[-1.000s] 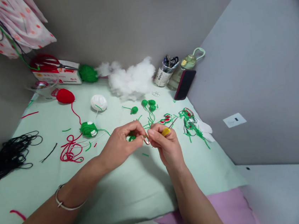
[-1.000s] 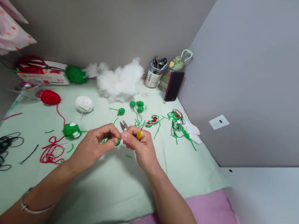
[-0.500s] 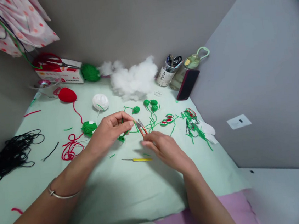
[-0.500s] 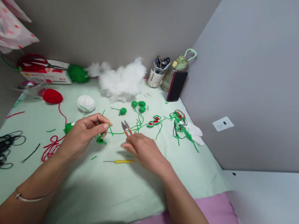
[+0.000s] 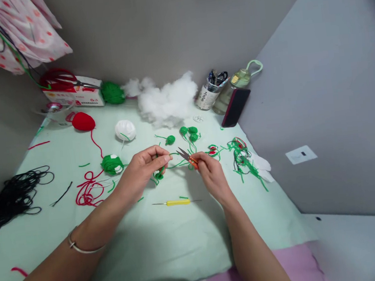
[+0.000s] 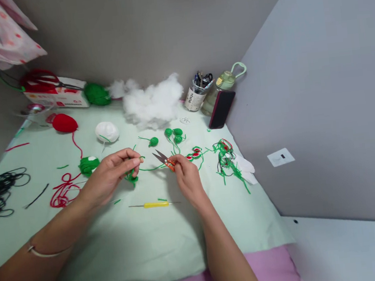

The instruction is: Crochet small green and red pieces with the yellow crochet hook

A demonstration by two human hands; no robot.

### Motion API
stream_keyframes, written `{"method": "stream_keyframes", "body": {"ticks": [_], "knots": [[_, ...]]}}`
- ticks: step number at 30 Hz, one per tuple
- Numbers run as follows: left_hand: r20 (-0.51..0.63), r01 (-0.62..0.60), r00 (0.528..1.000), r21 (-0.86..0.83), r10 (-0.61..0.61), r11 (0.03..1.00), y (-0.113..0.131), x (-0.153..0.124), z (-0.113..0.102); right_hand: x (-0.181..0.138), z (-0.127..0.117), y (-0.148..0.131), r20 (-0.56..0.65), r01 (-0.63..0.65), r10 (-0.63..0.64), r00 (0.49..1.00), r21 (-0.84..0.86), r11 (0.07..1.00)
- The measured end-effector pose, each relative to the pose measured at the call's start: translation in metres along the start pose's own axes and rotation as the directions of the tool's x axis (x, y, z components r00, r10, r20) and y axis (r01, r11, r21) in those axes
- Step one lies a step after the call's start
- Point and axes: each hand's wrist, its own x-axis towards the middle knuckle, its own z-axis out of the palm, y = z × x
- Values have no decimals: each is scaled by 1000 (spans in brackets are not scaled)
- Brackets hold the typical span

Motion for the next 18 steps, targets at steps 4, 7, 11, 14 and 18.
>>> {"method": "stream_keyframes", "body": {"ticks": [4, 7, 11, 14, 18], "knots": [[-27, 0, 1000, -25, -1, 1000, 0, 0, 1, -4, -6, -5, 8, 39, -46, 999, 400, 916], [-24, -18, 1000, -3, 18, 1000, -1, 0, 2, -7, -4, -12, 4, 37, -49, 999, 597, 802], [12, -25, 1000, 54, 25, 998, -5, 0, 1, -9, -1, -18, -10, 24, -23, 1000, 628, 778], [56, -10, 998, 93, 5, 996, -7, -2, 2, -10, 0, -20, -30, 35, -21, 999, 637, 770], [86, -5, 996, 111, -4, 994, -6, -4, 4, -12, 0, -21, -51, 51, -24, 998, 635, 771]]}}
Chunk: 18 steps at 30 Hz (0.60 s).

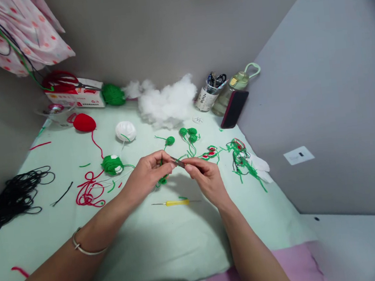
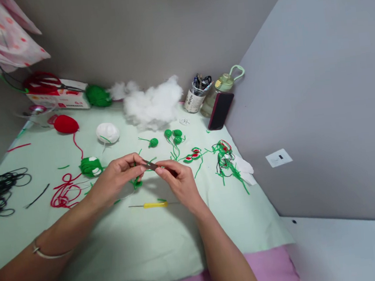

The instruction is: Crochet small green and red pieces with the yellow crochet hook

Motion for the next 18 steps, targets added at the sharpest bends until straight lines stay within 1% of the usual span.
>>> {"method": "stream_keyframes", "body": {"ticks": [4, 6, 9, 11, 12, 14, 16, 18], "knots": [[2, -3, 1000, 15, 3, 1000, 0, -1, 1, 2, -3, 4, -37, 11, -10, 999, 23, 1000], [-12, 2, 1000, 12, -2, 1000, -1, 0, 1, 5, -6, 9, -38, -18, 19, 999, 17, 1000], [-70, 3, 998, -25, -4, 1000, -2, 2, -1, 8, -12, 16, 19, -55, 56, 998, -80, 995], [-117, -26, 993, -40, 21, 999, -3, 4, -2, 8, -12, 16, 38, -25, 31, 999, -142, 990], [-130, -41, 991, -36, 36, 999, -4, 5, -1, 7, -10, 15, 51, -8, 15, 999, -134, 991], [-124, -57, 991, -20, 54, 998, -5, 6, 2, 4, -4, 12, 94, 2, 2, 996, -41, 999], [-96, -59, 994, -13, 57, 998, -7, 6, 7, 1, 4, 9, 154, -19, 7, 988, 80, 997], [-68, -60, 996, -15, 59, 998, -10, 4, 13, -3, 10, 7, 179, -47, 24, 984, 122, 991]]}}
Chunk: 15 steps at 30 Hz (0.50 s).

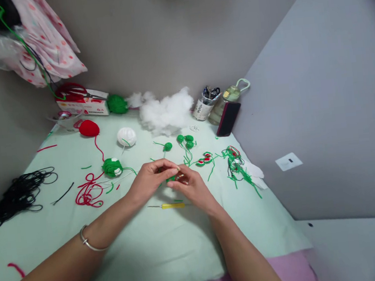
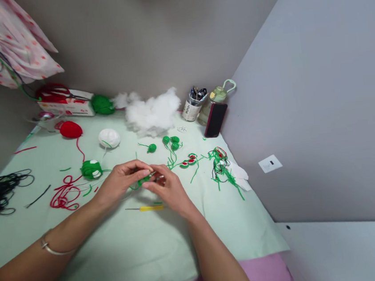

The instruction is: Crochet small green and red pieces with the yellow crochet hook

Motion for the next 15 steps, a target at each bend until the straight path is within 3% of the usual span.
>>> {"method": "stream_keyframes", "body": {"ticks": [9, 15], "knots": [[-39, -57, 998, -45, 55, 997, -8, -5, 3, -7, -4, -3, 118, -30, 22, 993, 68, 997], [-45, -75, 996, -59, 72, 995, -11, -29, 8, -10, 1, -4, 151, -37, 19, 988, 117, 992]]}}
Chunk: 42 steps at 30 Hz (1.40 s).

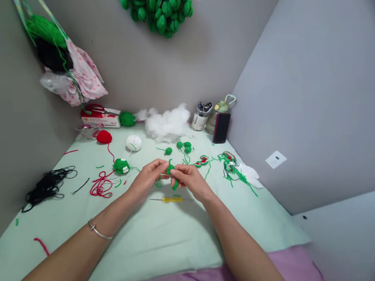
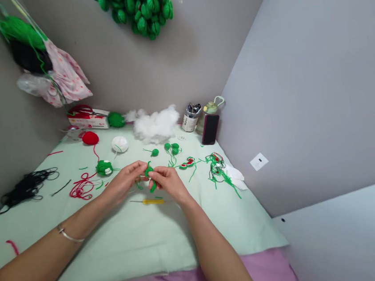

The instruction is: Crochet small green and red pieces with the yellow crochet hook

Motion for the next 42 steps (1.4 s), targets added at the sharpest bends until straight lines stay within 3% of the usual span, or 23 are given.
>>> {"method": "stream_keyframes", "body": {"ticks": [8, 16, 24, 29, 33, 36, 39, 42], "knots": [[-61, 3, 998, 1, -3, 1000, -11, -23, -25, -2, 2, -2, 125, -51, 54, 991, -28, 998], [-82, -46, 995, 83, 52, 996, -18, -17, -39, 2, -6, 3, 33, -53, 53, 998, -7, 999], [-144, -145, 969, 324, 200, 935, -28, -18, -37, 2, -7, -1, -139, 101, -81, 987, 138, 985], [-299, -128, 890, 558, 343, 820, -6, -15, -74, 7, -8, 9, -132, 52, -39, 991, 101, 994], [-415, 7, 845, 638, 337, 770, 1, -11, -112, 7, -6, 12, -83, 19, -14, 996, 68, 998], [-440, 12, 823, 644, 358, 765, -1, -8, -126, 7, -4, 12, -47, 17, -15, 999, 46, 999], [-390, -120, 804, 633, 449, 765, -3, -6, -116, 7, -1, 11, -39, 42, -40, 998, 43, 998], [-256, -285, 831, 567, 495, 773, -10, -10, -85, 6, 2, 10, -49, 77, -75, 996, 48, 996]]}}
